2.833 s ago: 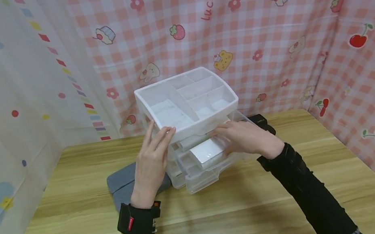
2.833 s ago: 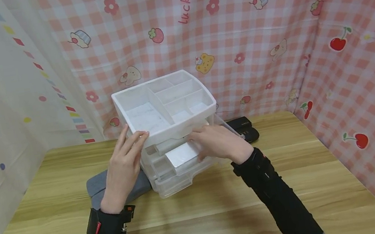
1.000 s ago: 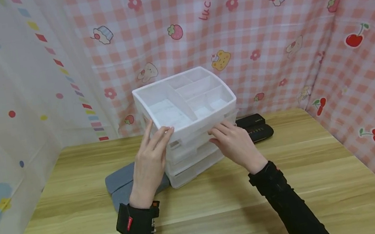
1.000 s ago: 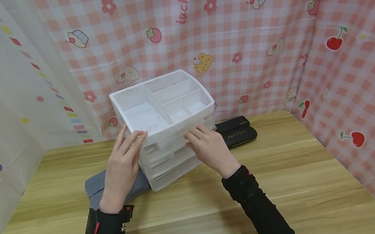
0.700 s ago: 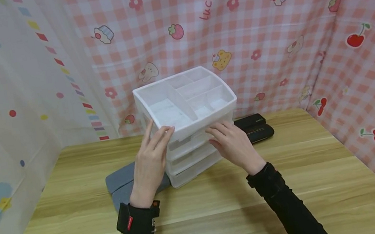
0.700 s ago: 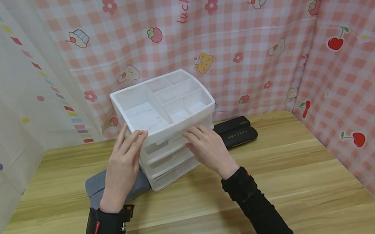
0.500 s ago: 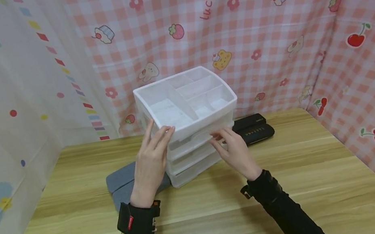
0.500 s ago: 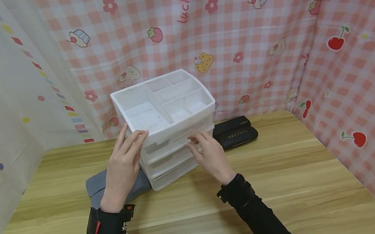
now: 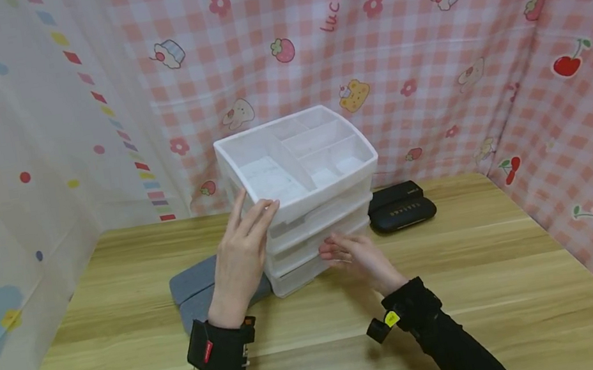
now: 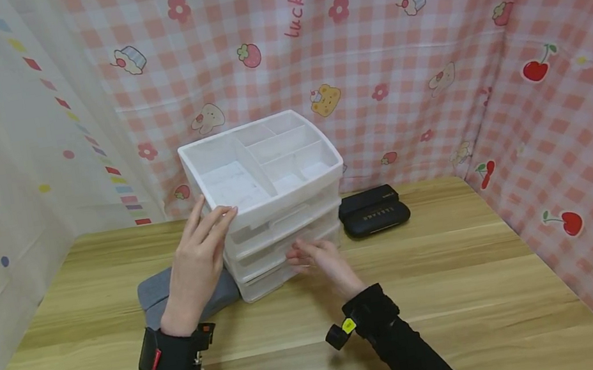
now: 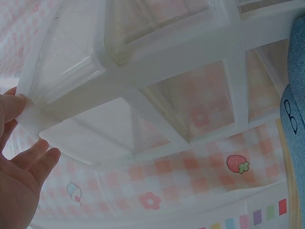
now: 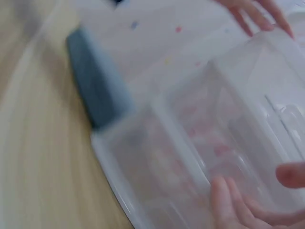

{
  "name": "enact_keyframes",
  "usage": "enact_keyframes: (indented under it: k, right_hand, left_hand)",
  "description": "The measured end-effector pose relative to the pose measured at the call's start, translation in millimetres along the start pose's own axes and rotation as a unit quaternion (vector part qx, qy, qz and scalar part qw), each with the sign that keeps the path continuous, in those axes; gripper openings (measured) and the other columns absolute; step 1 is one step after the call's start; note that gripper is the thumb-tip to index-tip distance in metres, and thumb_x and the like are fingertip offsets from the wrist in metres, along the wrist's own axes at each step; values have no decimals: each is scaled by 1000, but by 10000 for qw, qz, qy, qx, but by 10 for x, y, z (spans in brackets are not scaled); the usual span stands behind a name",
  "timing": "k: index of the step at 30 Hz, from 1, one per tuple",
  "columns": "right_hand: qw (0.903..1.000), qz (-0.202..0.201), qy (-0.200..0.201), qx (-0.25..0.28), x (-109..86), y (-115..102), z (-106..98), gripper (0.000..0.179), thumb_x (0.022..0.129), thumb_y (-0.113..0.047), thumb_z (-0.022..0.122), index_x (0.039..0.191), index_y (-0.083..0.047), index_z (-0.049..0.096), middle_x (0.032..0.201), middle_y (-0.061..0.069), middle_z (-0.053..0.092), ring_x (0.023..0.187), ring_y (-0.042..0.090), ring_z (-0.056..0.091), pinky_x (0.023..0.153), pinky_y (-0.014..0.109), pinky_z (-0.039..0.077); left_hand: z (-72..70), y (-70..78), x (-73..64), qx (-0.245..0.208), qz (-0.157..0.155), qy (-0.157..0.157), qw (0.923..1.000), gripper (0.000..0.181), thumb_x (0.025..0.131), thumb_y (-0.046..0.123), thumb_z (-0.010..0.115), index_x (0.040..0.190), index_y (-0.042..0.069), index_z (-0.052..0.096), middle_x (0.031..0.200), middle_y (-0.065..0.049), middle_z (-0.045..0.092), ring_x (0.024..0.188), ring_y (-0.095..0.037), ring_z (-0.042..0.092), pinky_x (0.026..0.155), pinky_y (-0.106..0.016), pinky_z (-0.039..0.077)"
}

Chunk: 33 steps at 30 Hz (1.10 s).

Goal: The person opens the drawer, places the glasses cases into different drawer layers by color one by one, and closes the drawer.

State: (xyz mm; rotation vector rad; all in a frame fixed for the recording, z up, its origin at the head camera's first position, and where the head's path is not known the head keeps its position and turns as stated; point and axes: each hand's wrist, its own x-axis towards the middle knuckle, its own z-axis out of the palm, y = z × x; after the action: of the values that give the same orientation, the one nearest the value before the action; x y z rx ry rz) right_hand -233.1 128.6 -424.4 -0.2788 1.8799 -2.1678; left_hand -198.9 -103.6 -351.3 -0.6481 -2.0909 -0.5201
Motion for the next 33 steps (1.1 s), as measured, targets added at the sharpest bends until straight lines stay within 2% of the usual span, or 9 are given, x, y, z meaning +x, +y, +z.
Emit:
enact_keyframes:
  k: [1,3,6,10,14,17,24,27,33]
  right_hand:
    - [9995,121,-48,292,2,4,14,54,97,-35,54,125,10,50,115,15,65,104,17,65,97,31,54]
    - [9959,465,228,746,-43,-82,131,52,98,-30,52,128,12,44,126,20,58,116,22,59,106,34,48]
    - [9836,665,468,1611,-26,-108,192,35,101,-18,44,124,8,44,138,26,45,129,30,48,114,36,39]
    - [9730,741,650,2087,-12,-134,229,17,103,-14,40,110,-1,48,131,20,47,125,29,49,115,35,38]
    - [9714,759,693,2141,-26,-140,242,14,102,-15,42,97,-8,53,111,8,59,108,18,60,105,28,48]
    - [9743,700,649,2042,-57,-135,250,17,102,-17,44,92,-12,57,100,2,63,100,14,63,99,25,51]
    - [9806,543,639,1773,-150,-108,260,20,101,-17,46,89,-14,62,95,0,65,99,13,64,99,27,52]
    - [9802,563,758,1742,-208,-114,270,21,100,-16,47,87,-15,63,92,-1,65,96,12,64,99,28,52]
    - [9815,626,736,1651,-335,-131,251,24,101,-16,46,83,-17,62,89,-4,65,96,11,65,100,29,51]
  left_hand:
    - [1,0,1,2,3,5,10000,45,85,-6,64,127,10,62,122,-8,63,137,-36,40,99,-41,52]
    - [4,0,-1,-1,4,4,10000,45,85,-6,64,127,10,62,122,-8,63,137,-36,40,98,-42,52]
    - [6,0,0,-12,9,-2,10000,45,85,-6,64,127,10,62,122,-8,63,137,-35,40,96,-42,54]
    - [6,1,6,-30,4,11,10000,44,86,-6,63,126,10,62,122,-8,63,137,-36,40,97,-42,53]
    - [1,1,8,-20,-4,11,10000,43,85,-6,63,126,10,63,122,-8,63,136,-36,41,97,-43,53]
    - [-3,-1,4,0,-4,-10,10000,44,85,-7,64,126,10,63,122,-8,63,136,-36,41,97,-42,53]
    - [-1,-4,1,9,14,-3,10000,45,85,-7,64,126,10,62,122,-8,63,136,-36,41,98,-41,53]
    - [2,-2,1,-6,28,4,10000,45,85,-7,64,126,10,62,122,-8,63,136,-36,41,97,-41,53]
    - [6,-2,0,-6,28,16,10000,44,85,-7,64,126,10,63,122,-8,63,137,-36,40,98,-41,53]
